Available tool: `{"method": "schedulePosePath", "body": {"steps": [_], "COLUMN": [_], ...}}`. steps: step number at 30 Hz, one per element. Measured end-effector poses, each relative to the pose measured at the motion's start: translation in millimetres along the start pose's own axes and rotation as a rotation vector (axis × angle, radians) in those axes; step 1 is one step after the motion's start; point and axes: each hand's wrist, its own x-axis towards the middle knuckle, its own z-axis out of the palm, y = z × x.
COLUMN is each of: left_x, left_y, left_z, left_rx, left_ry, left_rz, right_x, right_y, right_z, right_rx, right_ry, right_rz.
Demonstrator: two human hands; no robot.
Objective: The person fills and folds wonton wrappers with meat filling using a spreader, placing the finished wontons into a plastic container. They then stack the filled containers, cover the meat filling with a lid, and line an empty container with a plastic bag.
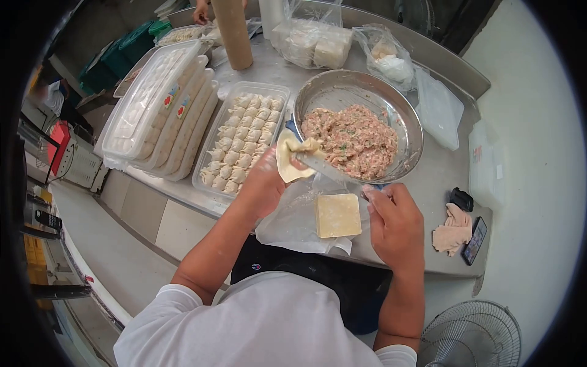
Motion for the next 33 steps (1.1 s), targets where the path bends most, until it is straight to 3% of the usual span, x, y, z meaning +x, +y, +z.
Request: {"method": "schedulePosePath", "body": {"steps": [2, 4, 5, 6, 8, 12, 14, 15, 17, 18, 20, 21, 23, 24, 26, 28, 30, 31, 33], "left_x": [-9.9, -12.5, -10.0, -5.9, 1.1, 4.8, -4.1, -3.2, -0.8, -5.8, -17.6, -18.7, -17.4, -17.3, -19.9, -26.9, -31.6, -31.0, -28.5], "left_y": [-1.1, 9.6, 7.1, 3.0, -3.7, 10.2, 22.2, 13.3, -14.1, -20.6, -26.9, -29.9, -35.7, -31.0, -16.6, -7.7, -1.9, 1.4, 7.6], "left_z": [-1.4, 7.6, 6.7, 3.1, -4.3, -0.1, 16.5, 20.2, 34.3, 45.9, 65.2, 63.5, 58.5, 55.5, 45.4, 43.9, 35.2, 26.8, 11.4], "left_rx": [0.186, 0.997, 1.096, 1.098, 1.296, 1.112, 0.780, 0.780, 0.089, 0.092, 0.156, 0.156, 0.616, 0.616, 0.837, 0.851, 0.868, 0.898, 0.947], "left_ry": [-0.070, -0.079, -0.079, -0.085, -0.118, -0.027, 0.066, 0.070, -0.125, -0.124, -0.241, -0.241, -0.206, -0.205, -0.427, -0.426, -0.429, -0.449, -0.436], "left_rz": [0.113, 0.272, 0.417, 0.420, 0.689, 0.575, 0.252, 0.251, 0.236, 0.235, 0.185, 0.182, 0.610, 0.609, 0.758, 0.754, 0.749, 0.661, 0.577], "right_x": [1.8, 4.0, 5.3, 6.9, 8.9, 4.3, -7.5, -14.6, -26.4, -28.2, -30.1, -30.6, -30.1, -29.7, -32.2, -34.1, -35.5, -34.0, -31.3], "right_y": [-5.1, -10.0, -11.7, -12.4, -10.0, 0.8, 14.7, 16.7, 7.3, -2.6, -19.2, -17.5, -15.1, -14.2, -9.7, -4.6, -1.5, -1.5, -1.5], "right_z": [-8.9, -10.9, -13.0, -18.3, -29.5, -30.4, -8.8, 5.7, 37.6, 47.2, 63.6, 72.3, 72.6, 72.6, 69.2, 64.8, 60.8, 58.1, 53.0], "right_rx": [-0.063, -0.125, -0.193, -0.195, -0.201, -0.022, 0.212, 0.214, 0.627, 0.629, 1.344, 1.420, 1.433, 1.447, 1.495, 1.544, 1.495, 1.498, 1.312], "right_ry": [-0.160, -0.226, -0.287, -0.281, -0.332, -0.150, -0.114, -0.118, -0.131, -0.131, -0.011, 0.052, 0.086, 0.117, 0.129, 0.138, -0.032, -0.033, -0.232], "right_rz": [-0.030, -0.069, -0.107, -0.104, -0.080, 0.006, 0.242, 0.241, 0.435, 0.436, 0.623, 0.621, 0.643, 0.663, 0.683, 0.702, 0.678, 0.678, 0.585]}}
